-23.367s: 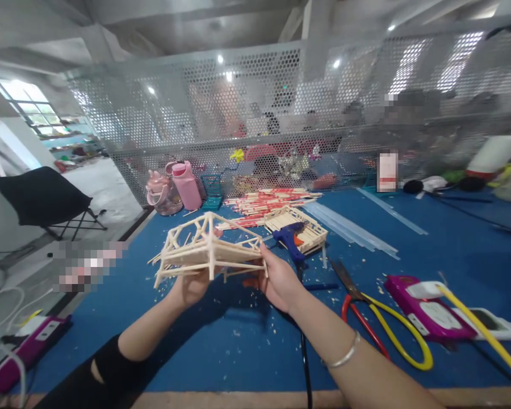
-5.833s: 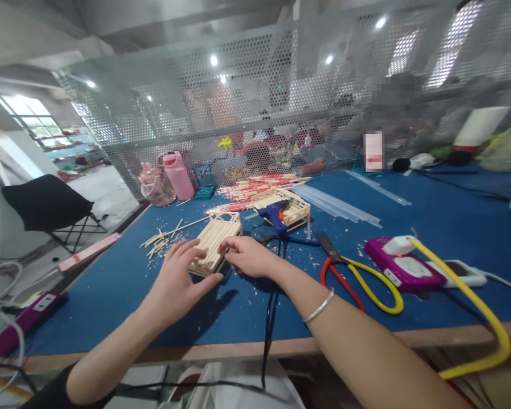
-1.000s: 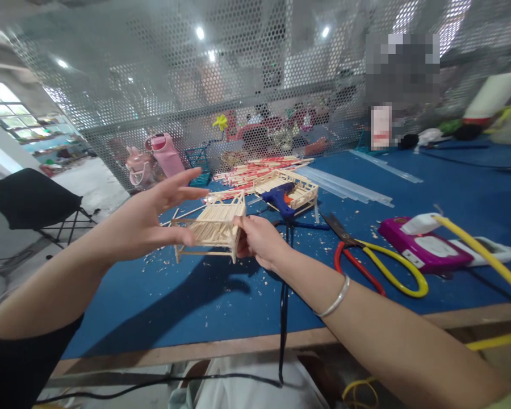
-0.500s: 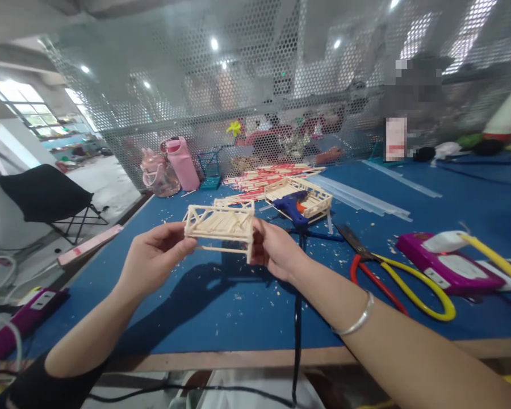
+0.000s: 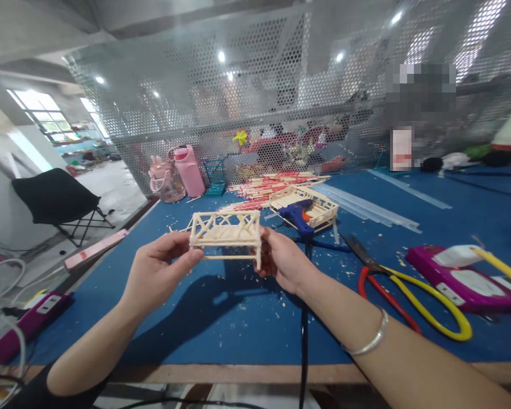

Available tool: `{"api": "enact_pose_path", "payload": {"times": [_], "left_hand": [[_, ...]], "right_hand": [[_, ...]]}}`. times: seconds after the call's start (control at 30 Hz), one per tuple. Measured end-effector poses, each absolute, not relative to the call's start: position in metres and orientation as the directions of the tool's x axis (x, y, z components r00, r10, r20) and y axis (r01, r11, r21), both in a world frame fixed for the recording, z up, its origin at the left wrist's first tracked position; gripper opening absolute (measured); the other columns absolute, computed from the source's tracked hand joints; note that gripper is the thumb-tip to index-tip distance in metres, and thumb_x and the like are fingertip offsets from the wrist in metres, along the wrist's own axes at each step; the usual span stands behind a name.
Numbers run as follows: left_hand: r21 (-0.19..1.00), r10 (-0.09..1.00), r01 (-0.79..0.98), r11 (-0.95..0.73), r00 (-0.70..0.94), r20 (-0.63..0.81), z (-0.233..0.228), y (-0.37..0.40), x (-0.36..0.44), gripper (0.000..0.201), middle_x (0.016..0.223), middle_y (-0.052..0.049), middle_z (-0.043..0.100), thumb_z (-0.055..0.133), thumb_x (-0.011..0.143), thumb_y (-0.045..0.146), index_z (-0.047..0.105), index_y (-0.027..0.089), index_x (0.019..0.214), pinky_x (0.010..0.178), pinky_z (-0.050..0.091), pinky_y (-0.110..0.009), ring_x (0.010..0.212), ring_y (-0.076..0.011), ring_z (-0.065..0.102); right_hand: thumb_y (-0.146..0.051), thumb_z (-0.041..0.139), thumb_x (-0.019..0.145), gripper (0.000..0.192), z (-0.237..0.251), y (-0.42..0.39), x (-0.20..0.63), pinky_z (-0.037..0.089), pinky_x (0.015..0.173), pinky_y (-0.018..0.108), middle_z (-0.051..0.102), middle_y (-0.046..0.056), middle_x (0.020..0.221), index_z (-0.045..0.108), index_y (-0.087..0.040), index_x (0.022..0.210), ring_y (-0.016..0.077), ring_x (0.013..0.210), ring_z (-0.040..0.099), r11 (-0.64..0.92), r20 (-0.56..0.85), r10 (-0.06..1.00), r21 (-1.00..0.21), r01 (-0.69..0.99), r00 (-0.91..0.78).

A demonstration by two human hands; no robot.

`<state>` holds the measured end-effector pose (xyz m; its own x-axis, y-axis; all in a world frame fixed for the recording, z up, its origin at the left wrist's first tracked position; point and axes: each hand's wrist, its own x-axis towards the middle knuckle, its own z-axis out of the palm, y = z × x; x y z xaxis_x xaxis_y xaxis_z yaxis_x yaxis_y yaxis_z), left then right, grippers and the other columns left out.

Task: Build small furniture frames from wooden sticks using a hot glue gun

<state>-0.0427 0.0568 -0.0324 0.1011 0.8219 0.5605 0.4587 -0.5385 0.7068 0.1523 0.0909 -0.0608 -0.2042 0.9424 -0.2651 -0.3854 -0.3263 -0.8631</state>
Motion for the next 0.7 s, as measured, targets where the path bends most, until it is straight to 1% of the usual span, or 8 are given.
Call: {"api": "enact_pose_path", "payload": {"times": [0.17, 0.27, 0.4, 0.47, 0.53, 0.6, 0.67, 0.7], "left_hand": [[0.573, 0.744, 0.563, -0.596, 0.118, 0.658, -0.033, 0.059, -0.045, 0.016, 0.068, -0.001, 0.057, 0.074, 0.067, 0.035, 0.073, 0.021, 0.076, 0.057, 0.044, -0.026, 0.060, -0.0121, 0.050], [0.565, 0.736, 0.549, -0.616, 0.146, 0.661, -0.035, 0.060, -0.045, 0.015, 0.066, -0.001, 0.056, 0.073, 0.070, 0.034, 0.072, 0.021, 0.078, 0.055, 0.043, -0.025, 0.059, -0.0120, 0.049], [0.562, 0.724, 0.523, -0.640, 0.167, 0.670, -0.041, 0.064, -0.049, 0.014, 0.067, 0.000, 0.060, 0.070, 0.073, 0.031, 0.073, 0.024, 0.085, 0.054, 0.043, -0.024, 0.060, -0.0123, 0.051], [0.556, 0.710, 0.522, -0.647, 0.144, 0.690, -0.044, 0.068, -0.052, 0.013, 0.071, -0.001, 0.063, 0.070, 0.073, 0.030, 0.074, 0.025, 0.085, 0.056, 0.044, -0.024, 0.063, -0.0129, 0.054], [0.551, 0.693, 0.530, -0.645, 0.100, 0.714, -0.047, 0.073, -0.053, 0.011, 0.076, -0.001, 0.066, 0.072, 0.072, 0.029, 0.074, 0.025, 0.082, 0.062, 0.047, -0.026, 0.068, -0.0138, 0.058], [0.596, 0.698, 0.508, -0.622, 0.016, 0.715, -0.048, 0.075, -0.052, 0.013, 0.085, -0.002, 0.069, 0.072, 0.071, 0.031, 0.073, 0.025, 0.084, 0.069, 0.050, -0.027, 0.076, -0.0147, 0.061], [0.728, 0.759, 0.400, -0.557, -0.111, 0.642, -0.048, 0.072, -0.048, 0.025, 0.098, -0.003, 0.069, 0.072, 0.071, 0.033, 0.070, 0.025, 0.095, 0.079, 0.052, -0.029, 0.086, -0.0163, 0.064], [0.816, 0.812, 0.296, -0.496, -0.174, 0.557, -0.047, 0.067, -0.044, 0.032, 0.103, -0.004, 0.069, 0.071, 0.071, 0.034, 0.068, 0.024, 0.102, 0.082, 0.052, -0.030, 0.090, -0.0172, 0.065]], "right_hand": [[-0.039, 0.056, 0.080, 0.024, -0.066, 0.093, 0.153, 0.033, 0.032, 0.018, 0.051, -0.006, 0.044, 0.051, -0.021, 0.065, 0.0071, 0.033, 0.043, -0.243, -0.178, 0.965, -0.881, -0.406, -0.193], [-0.040, 0.063, 0.074, 0.023, -0.069, 0.094, 0.154, 0.035, 0.035, 0.018, 0.051, -0.007, 0.047, 0.052, -0.020, 0.068, 0.0066, 0.036, 0.043, -0.203, -0.129, 0.972, -0.879, -0.432, -0.196], [-0.032, 0.065, 0.069, 0.017, -0.068, 0.094, 0.157, 0.042, 0.040, 0.020, 0.056, -0.006, 0.053, 0.054, -0.021, 0.075, 0.0090, 0.043, 0.050, -0.158, -0.099, 0.984, -0.868, -0.470, -0.148], [-0.027, 0.067, 0.065, 0.021, -0.066, 0.093, 0.159, 0.045, 0.042, 0.021, 0.060, -0.005, 0.058, 0.055, -0.021, 0.080, 0.0098, 0.047, 0.054, -0.143, -0.087, 0.987, -0.866, -0.480, -0.136], [-0.024, 0.070, 0.060, 0.029, -0.062, 0.090, 0.159, 0.048, 0.046, 0.022, 0.066, -0.003, 0.069, 0.057, -0.021, 0.086, 0.0108, 0.053, 0.058, -0.129, -0.055, 0.985, -0.866, -0.483, -0.166], [-0.021, 0.072, 0.058, 0.034, -0.057, 0.086, 0.159, 0.053, 0.053, 0.025, 0.069, -0.001, 0.079, 0.058, -0.021, 0.089, 0.0135, 0.063, 0.063, -0.077, 0.019, 0.981, -0.878, -0.472, -0.196], [-0.019, 0.073, 0.057, 0.034, -0.052, 0.081, 0.157, 0.056, 0.061, 0.029, 0.069, 0.000, 0.081, 0.059, -0.022, 0.088, 0.0164, 0.072, 0.066, 0.049, 0.131, 0.980, -0.887, -0.459, -0.148], [-0.018, 0.073, 0.057, 0.033, -0.051, 0.078, 0.157, 0.056, 0.065, 0.030, 0.069, -0.001, 0.081, 0.058, -0.024, 0.086, 0.0171, 0.076, 0.066, 0.135, 0.194, 0.977, -0.884, -0.447, -0.090]]}}
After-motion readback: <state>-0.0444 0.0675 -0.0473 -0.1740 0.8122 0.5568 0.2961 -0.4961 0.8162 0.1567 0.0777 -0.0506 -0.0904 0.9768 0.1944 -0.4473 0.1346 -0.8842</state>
